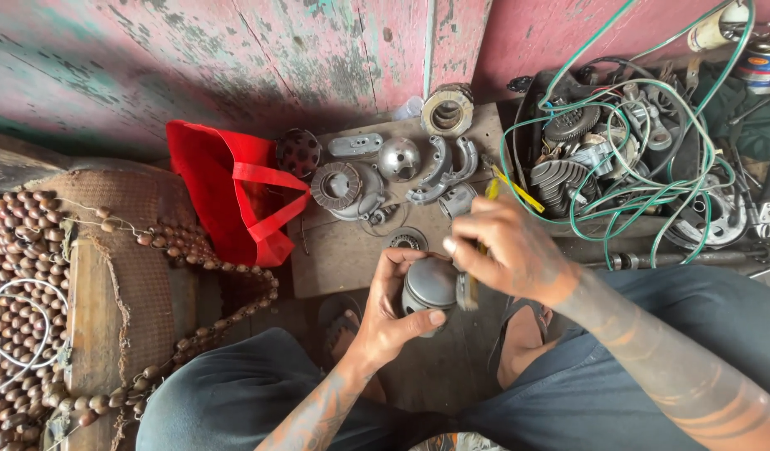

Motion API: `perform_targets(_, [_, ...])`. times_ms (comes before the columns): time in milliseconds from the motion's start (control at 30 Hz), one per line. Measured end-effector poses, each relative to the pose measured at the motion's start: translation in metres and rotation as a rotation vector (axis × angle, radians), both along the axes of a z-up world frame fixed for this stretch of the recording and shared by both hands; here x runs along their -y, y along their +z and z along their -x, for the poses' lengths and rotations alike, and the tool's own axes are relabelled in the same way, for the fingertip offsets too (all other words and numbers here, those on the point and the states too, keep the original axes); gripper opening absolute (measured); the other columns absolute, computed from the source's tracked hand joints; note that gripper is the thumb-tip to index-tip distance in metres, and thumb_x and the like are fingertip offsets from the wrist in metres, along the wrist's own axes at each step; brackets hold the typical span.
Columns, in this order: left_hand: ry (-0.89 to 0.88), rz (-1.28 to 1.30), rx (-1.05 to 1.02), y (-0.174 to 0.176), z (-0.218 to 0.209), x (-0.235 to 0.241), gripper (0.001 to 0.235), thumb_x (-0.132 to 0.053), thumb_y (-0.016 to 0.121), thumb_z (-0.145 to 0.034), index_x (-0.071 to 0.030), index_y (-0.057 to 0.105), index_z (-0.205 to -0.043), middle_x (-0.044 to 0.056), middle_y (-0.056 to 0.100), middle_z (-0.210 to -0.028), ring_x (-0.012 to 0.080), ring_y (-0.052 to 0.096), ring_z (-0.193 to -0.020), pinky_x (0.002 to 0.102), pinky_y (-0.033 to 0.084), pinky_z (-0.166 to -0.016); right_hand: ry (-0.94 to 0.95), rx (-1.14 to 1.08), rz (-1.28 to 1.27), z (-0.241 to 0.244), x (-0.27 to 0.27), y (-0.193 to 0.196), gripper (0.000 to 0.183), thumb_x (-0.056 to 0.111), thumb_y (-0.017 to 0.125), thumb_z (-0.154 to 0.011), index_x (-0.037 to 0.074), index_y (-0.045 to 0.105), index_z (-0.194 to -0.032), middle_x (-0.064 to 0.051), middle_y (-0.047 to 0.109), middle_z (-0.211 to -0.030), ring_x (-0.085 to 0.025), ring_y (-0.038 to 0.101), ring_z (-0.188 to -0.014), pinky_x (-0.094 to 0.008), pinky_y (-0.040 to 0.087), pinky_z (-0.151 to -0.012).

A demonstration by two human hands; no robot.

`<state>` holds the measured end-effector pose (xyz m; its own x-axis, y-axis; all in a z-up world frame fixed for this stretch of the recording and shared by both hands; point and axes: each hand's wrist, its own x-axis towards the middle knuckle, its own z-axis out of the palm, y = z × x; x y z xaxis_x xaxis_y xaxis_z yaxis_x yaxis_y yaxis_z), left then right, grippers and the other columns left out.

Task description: Cleaning a motorcycle piston by scraping debris from its grooves using a small hand tool.

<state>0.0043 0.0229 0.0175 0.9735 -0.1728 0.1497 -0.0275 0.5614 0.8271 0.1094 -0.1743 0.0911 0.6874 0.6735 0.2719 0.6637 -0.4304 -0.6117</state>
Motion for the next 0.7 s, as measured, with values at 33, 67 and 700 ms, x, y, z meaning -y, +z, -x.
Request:
perform_targets(33, [0.003,-0.001,-0.002,0.002,0.0,0.0,0.073,-0.015,0.09,-0.074,0.002,0.043,-0.127,0.027,0.062,-0.128,0.029,0.066,-0.116,0.042,0.053,-0.1,0.003,-0.002,-0.001,-0.001,0.001,-0.002,0.042,0.04,0.048,-0.1,0.02,0.054,-0.063,0.0,0.047,-0.052,-0.022,0.052,-0.061,-0.033,0.044,-0.064])
perform_targets(67, [0.001,-0.004,0.002,0.003,0.0,0.001,0.073,-0.016,0.09,-0.074,0.002,0.043,-0.128,0.027,0.062,-0.128,0.0293,0.065,-0.117,0.043,0.053,-0.101,0.005,-0.026,-0.012,-0.002,0.002,-0.005,0.042,0.038,0.047,-0.1,0.018,0.055,-0.064,-0.002,0.048,-0.052,-0.023,0.052,-0.062,-0.034,0.045,-0.065])
perform_targets(700, [0.015,-0.199,0.117,0.013,-0.003,0.002,0.072,-0.018,0.093,-0.072,0.003,0.05,-0.125,0.025,0.057,-0.128,0.0296,0.06,-0.116,0.045,0.051,-0.1,-0.139,0.038,0.102,-0.008,0.008,-0.01,0.042,0.037,0.06,-0.099,0.016,0.053,-0.064,-0.003,0.053,-0.056,-0.026,0.056,-0.064,-0.035,0.041,-0.065])
